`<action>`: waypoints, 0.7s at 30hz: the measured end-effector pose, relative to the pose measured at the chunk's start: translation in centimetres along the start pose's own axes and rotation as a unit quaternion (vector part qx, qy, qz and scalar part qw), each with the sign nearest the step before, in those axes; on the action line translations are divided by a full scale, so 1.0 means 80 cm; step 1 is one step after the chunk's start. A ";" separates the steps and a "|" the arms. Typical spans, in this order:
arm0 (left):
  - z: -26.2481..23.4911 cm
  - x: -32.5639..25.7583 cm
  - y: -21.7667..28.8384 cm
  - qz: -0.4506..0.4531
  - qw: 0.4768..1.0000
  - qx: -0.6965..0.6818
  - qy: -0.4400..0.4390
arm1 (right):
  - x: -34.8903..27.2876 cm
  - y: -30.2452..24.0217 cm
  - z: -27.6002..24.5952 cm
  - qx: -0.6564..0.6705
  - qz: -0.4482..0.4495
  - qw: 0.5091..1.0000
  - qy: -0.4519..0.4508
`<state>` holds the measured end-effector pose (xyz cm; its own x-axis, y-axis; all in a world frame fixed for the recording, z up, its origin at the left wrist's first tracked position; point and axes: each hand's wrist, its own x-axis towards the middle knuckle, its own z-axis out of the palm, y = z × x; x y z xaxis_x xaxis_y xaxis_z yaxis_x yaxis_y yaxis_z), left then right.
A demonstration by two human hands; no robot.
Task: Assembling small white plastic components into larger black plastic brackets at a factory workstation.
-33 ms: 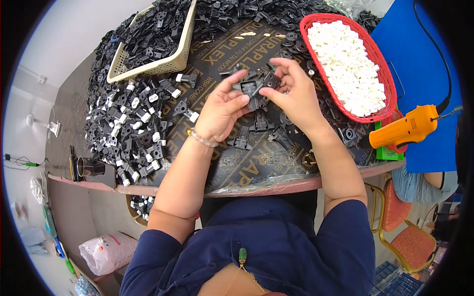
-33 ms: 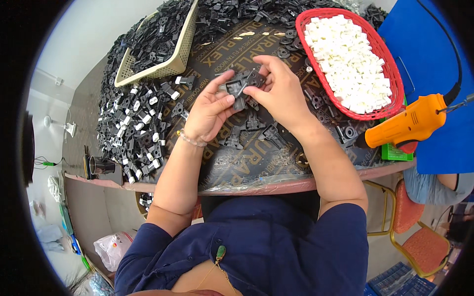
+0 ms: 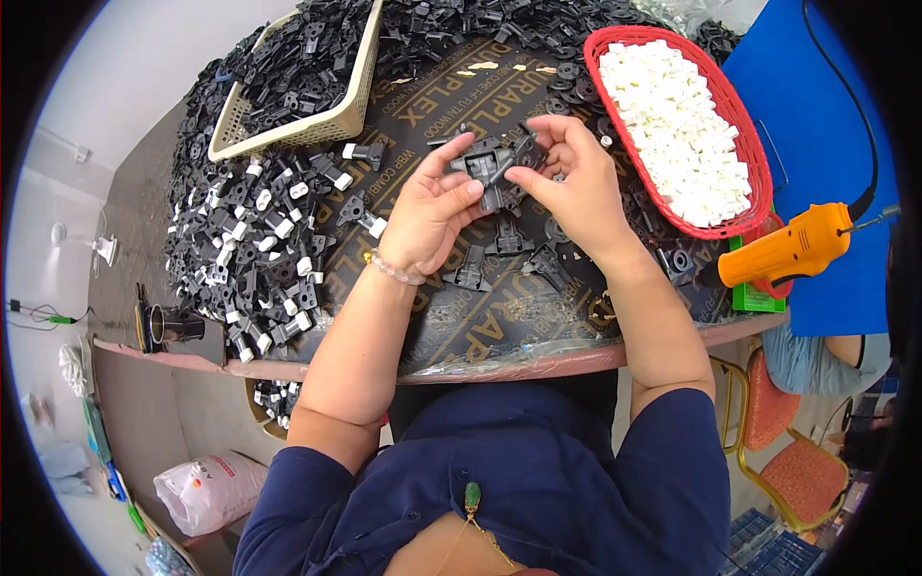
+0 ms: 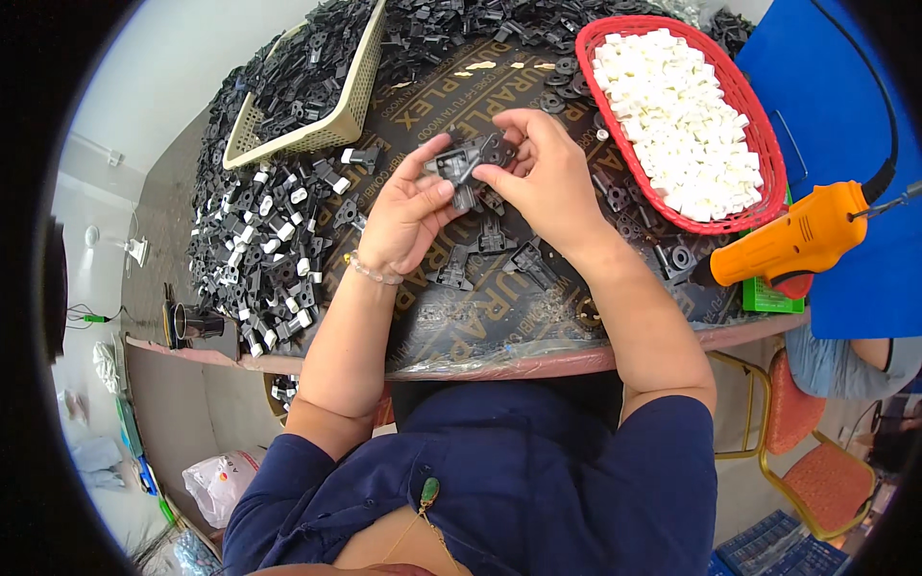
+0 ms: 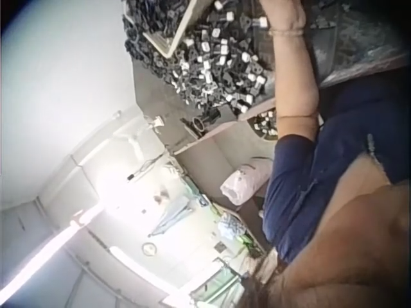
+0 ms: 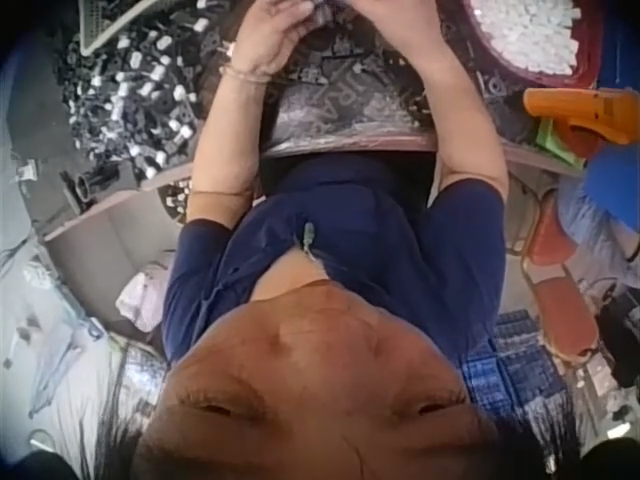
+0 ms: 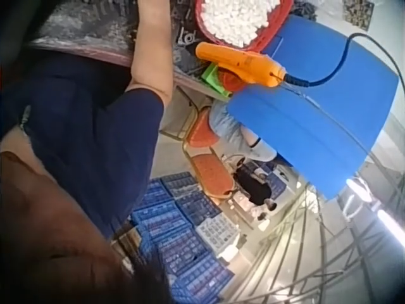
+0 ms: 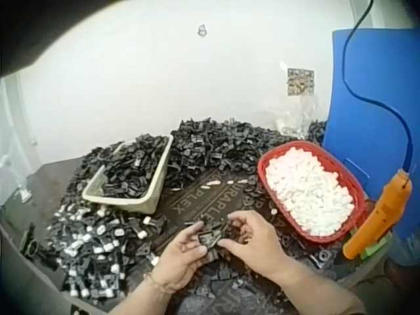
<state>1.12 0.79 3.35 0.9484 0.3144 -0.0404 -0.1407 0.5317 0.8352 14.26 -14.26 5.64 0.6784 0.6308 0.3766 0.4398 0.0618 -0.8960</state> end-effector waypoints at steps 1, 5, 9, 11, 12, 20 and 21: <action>0.003 -0.001 0.002 0.015 0.999 -0.031 0.028 | 0.001 0.000 -0.001 0.001 0.000 1.000 0.000; -0.009 0.003 0.002 -0.013 0.997 -0.053 0.054 | 0.001 -0.006 -0.004 -0.045 -0.127 0.990 -0.037; -0.007 0.000 -0.006 0.034 0.999 0.033 0.017 | -0.001 0.000 0.000 -0.151 -0.207 0.964 -0.074; -0.002 -0.003 -0.002 0.004 1.000 0.007 -0.020 | 0.000 0.001 0.000 -0.161 -0.204 0.962 -0.083; -0.001 -0.003 0.000 -0.008 1.000 -0.006 -0.030 | 0.000 0.000 -0.002 -0.159 -0.188 0.965 -0.090; -0.012 0.002 -0.009 -0.026 0.998 -0.061 -0.016 | 0.001 -0.002 -0.003 -0.138 -0.171 0.969 -0.113; -0.016 0.004 -0.012 -0.028 0.997 -0.066 -0.016 | 0.000 -0.002 -0.003 -0.139 -0.177 0.968 -0.109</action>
<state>1.17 1.36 1.85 0.9641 0.2576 -0.0648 -0.1223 0.6468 0.7528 14.34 -14.45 5.87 0.3287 0.7589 0.5622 0.7843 0.1122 -0.6101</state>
